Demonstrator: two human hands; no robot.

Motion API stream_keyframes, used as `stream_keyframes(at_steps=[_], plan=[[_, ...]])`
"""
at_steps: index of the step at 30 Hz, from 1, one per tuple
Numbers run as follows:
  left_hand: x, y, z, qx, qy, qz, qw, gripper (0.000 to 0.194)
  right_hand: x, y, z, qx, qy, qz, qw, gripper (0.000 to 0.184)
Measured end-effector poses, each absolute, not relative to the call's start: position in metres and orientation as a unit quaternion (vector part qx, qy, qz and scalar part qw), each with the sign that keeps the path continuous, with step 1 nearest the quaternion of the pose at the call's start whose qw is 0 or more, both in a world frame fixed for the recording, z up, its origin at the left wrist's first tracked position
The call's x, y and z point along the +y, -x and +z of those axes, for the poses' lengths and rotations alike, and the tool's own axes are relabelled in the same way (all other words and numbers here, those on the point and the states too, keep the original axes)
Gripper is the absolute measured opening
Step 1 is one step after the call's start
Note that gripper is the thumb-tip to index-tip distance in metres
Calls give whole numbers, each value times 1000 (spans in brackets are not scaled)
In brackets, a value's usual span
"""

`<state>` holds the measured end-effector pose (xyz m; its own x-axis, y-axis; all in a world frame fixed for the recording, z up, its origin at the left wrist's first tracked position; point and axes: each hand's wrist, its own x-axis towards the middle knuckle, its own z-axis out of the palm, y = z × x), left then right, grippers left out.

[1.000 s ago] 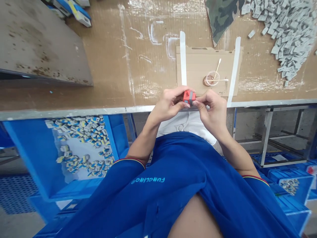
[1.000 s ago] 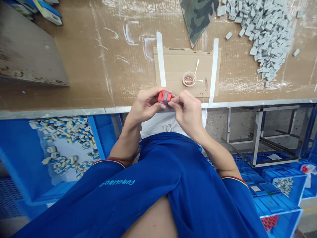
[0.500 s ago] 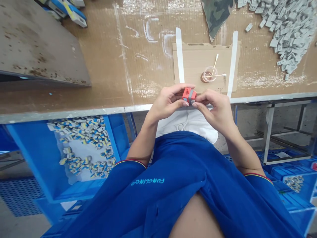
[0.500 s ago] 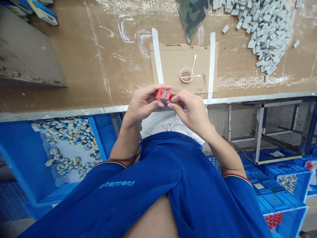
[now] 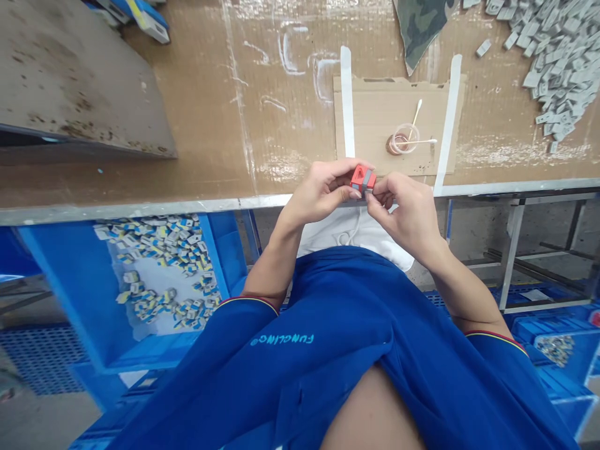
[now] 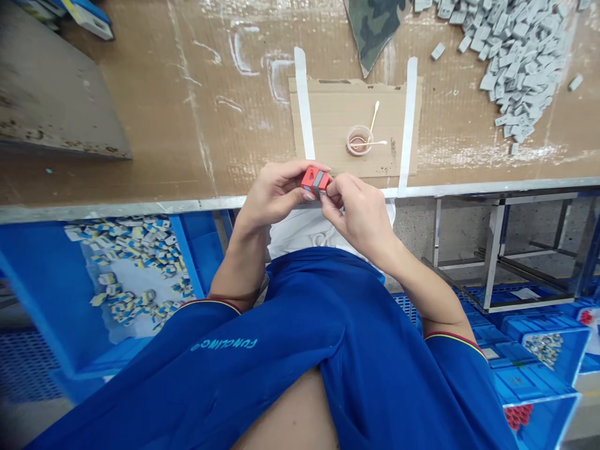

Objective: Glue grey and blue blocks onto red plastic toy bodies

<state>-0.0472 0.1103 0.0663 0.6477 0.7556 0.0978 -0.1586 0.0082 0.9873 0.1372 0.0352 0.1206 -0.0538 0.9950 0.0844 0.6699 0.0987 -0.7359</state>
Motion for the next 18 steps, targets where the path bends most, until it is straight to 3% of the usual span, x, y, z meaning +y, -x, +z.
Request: stream_keyframes(at_steps=[9,18], plan=[[110,46,66,255,-661,348,614,39,35,-138,114,-712,597,218,298,15],[107,45,62,241,-661,363,611,43,28,-137,121,-683,600,218,355,14]])
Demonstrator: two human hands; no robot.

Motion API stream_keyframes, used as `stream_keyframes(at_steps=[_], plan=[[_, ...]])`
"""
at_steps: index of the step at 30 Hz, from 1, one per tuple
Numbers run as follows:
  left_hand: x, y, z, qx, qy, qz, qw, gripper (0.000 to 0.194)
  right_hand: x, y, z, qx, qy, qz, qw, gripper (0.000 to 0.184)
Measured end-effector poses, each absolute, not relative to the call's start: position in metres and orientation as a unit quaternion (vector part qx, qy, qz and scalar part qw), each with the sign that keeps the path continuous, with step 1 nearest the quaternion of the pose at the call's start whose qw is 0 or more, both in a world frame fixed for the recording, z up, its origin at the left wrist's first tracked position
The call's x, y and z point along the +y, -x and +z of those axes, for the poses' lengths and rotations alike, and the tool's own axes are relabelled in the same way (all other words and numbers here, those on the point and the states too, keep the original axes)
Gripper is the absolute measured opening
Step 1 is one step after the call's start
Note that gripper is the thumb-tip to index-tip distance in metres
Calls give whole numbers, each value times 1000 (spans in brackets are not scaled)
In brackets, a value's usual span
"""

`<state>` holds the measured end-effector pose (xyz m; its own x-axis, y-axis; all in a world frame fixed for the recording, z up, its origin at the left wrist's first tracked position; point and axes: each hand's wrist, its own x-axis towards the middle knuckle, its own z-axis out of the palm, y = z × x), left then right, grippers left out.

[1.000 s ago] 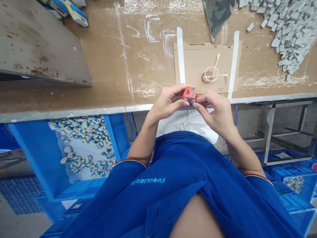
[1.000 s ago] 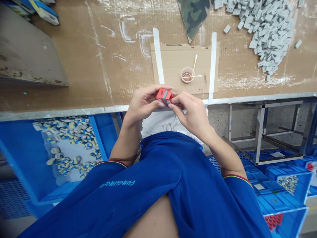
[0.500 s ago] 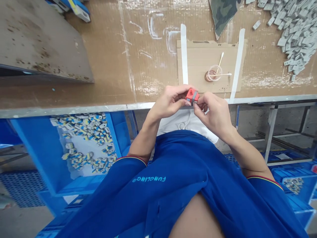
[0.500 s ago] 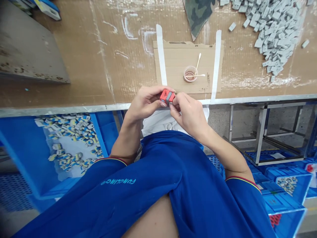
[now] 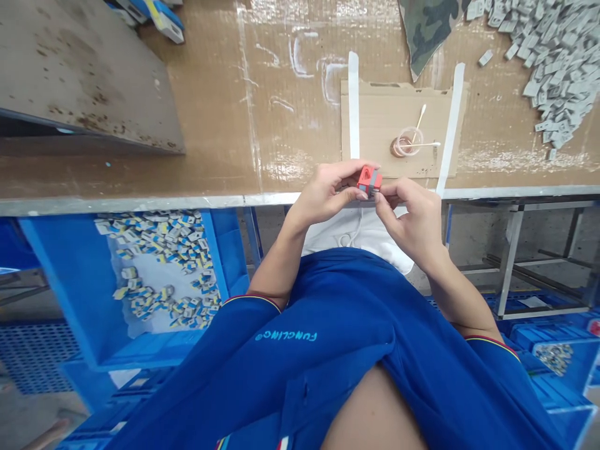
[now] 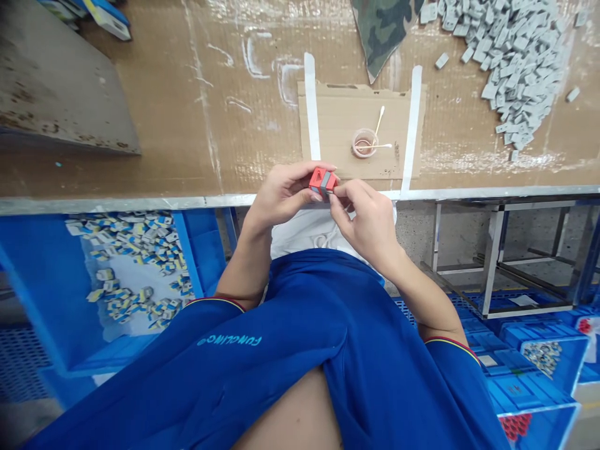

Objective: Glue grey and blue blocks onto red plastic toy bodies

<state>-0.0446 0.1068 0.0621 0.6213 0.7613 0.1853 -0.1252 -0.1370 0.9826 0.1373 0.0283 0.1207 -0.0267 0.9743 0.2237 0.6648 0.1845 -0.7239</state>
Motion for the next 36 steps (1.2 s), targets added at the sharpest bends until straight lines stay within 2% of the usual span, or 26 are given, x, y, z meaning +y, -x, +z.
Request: stream_keyframes(at_steps=[4,11,18,27,32,36], plan=[[108,45,64,232,-669,359,608,46,30,-140,120,-693,591,222,348,14],[111,48,68,229,-677,351,605,32,36,-143,119,-706,566,250,344,20],[111,50,67,229,-678,350,605,32,33,-141,113,-705,560,244,359,20],[110,50,71,217,-667,347,622,39,19,-139,111,-715,560,206,365,9],[108,50,67,227,-644,356,638,43,19,-132,108,-707,586,159,364,12],[108,49,64,237,-646,354,633,48,20,-132,109,-702,607,170,333,12]])
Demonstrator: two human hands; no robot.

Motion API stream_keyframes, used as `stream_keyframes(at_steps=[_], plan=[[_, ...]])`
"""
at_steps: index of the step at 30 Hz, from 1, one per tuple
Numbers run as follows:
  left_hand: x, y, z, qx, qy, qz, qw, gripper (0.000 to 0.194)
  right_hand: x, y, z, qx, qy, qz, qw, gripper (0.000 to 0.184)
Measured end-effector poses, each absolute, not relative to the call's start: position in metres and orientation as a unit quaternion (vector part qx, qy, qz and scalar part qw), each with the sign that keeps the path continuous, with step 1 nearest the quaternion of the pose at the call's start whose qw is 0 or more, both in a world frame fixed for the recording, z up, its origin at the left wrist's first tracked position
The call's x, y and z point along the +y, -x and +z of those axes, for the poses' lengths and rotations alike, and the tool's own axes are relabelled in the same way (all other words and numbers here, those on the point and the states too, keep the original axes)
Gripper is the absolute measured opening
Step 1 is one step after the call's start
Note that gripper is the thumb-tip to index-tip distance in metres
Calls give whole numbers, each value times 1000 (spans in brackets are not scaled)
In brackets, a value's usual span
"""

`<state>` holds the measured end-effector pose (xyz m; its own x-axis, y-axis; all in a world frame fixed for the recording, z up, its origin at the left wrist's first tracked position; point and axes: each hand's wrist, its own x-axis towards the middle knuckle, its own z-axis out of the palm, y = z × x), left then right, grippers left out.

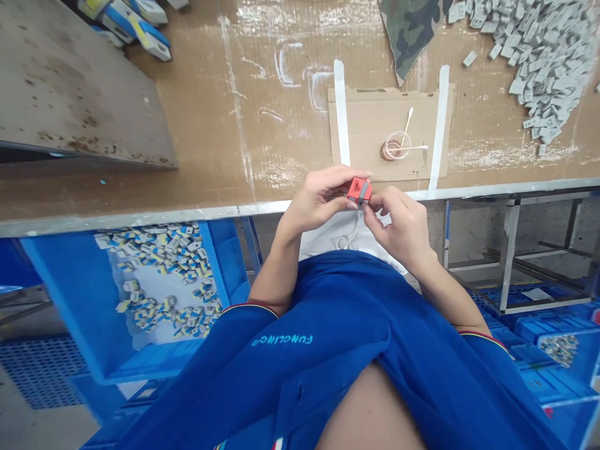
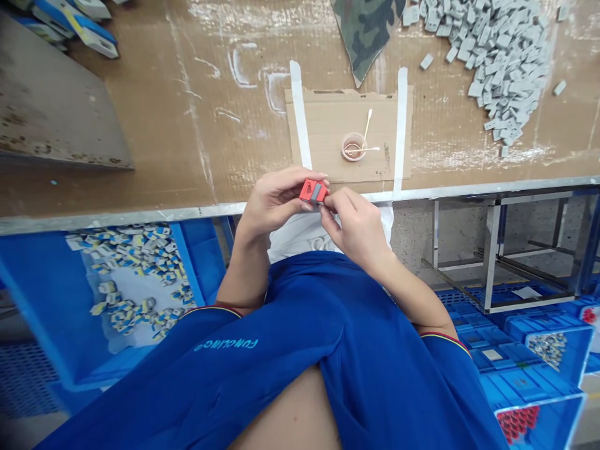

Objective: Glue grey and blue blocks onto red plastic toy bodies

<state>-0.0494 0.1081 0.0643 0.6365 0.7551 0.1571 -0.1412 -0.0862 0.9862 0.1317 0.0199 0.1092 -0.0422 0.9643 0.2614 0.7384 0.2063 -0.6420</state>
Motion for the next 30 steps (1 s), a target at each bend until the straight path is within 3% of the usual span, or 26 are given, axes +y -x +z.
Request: stream_keyframes(at_steps=[12,24,30], plan=[[110,51,70,260,-720,334,551,38,26,-131,108,-672,607,262,334,17],[105,54,67,257,-615,358,653,50,21,-123,125,-648,611,276,363,9],[103,54,67,244,-597,366,671,47,20,-121,124,-668,598,262,357,7]])
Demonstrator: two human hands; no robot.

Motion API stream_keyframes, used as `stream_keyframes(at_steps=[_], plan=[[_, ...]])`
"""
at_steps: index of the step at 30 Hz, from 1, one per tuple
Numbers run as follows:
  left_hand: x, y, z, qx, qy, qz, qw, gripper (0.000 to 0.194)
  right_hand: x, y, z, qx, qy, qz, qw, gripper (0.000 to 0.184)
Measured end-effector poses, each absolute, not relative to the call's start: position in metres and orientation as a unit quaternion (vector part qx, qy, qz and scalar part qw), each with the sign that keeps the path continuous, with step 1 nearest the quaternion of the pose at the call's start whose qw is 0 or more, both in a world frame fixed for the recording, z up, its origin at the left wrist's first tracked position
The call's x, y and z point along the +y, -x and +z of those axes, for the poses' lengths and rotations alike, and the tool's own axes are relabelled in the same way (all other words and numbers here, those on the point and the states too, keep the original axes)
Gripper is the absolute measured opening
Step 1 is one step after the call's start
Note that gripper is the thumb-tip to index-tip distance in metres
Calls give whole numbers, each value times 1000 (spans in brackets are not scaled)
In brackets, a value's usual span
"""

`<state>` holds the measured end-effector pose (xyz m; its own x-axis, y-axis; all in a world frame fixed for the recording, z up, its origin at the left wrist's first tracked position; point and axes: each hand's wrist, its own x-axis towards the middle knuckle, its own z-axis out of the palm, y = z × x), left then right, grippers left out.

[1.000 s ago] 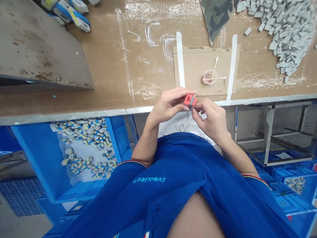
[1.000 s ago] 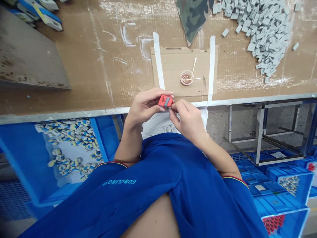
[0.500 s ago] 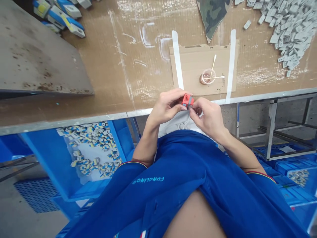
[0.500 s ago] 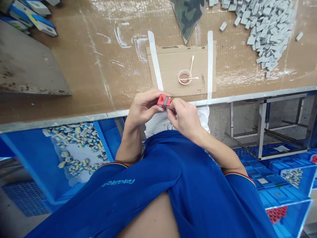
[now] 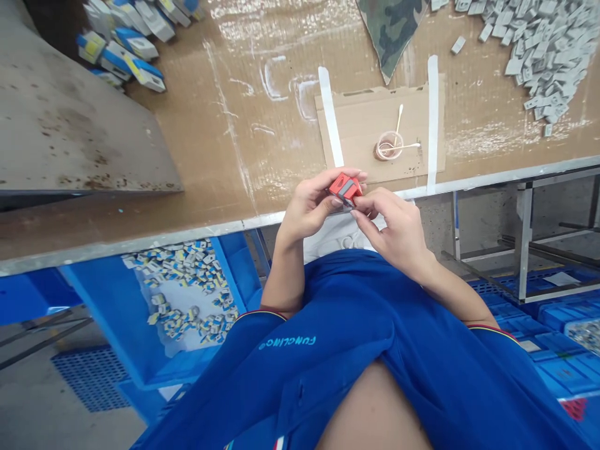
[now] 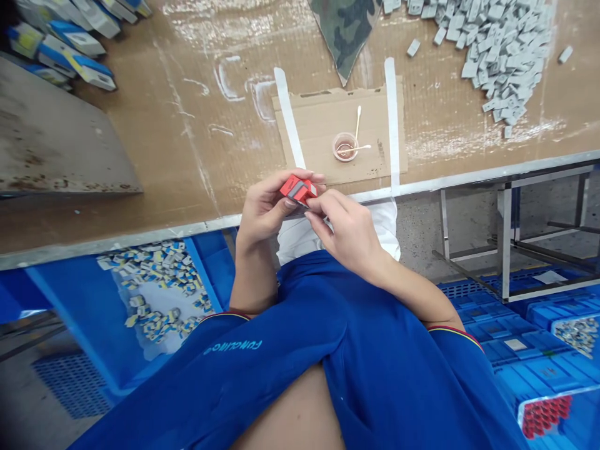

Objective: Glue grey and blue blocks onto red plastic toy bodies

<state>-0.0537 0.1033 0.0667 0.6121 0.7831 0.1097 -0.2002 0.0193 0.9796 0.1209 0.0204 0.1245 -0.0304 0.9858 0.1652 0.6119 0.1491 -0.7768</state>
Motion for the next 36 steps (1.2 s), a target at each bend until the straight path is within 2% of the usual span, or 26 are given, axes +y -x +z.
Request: stream_keyframes(at_steps=[8,14,23,27,36], plan=[[103,52,67,241,-611,378,652,45,22,-115,126,-684,607,191,357,14],[104,52,64,235,-596,371,673,44,20,-112,127,-680,642,141,326,19],[108,54,60,236,-608,353,671,43,23,-125,120,-696,592,212,346,23],[106,52,61,242,-613,358,662,45,19,-120,120,-689,603,186,357,24],[105,55,54,204,-563,406,690,46,4,-114,139,-659,602,111,438,5]])
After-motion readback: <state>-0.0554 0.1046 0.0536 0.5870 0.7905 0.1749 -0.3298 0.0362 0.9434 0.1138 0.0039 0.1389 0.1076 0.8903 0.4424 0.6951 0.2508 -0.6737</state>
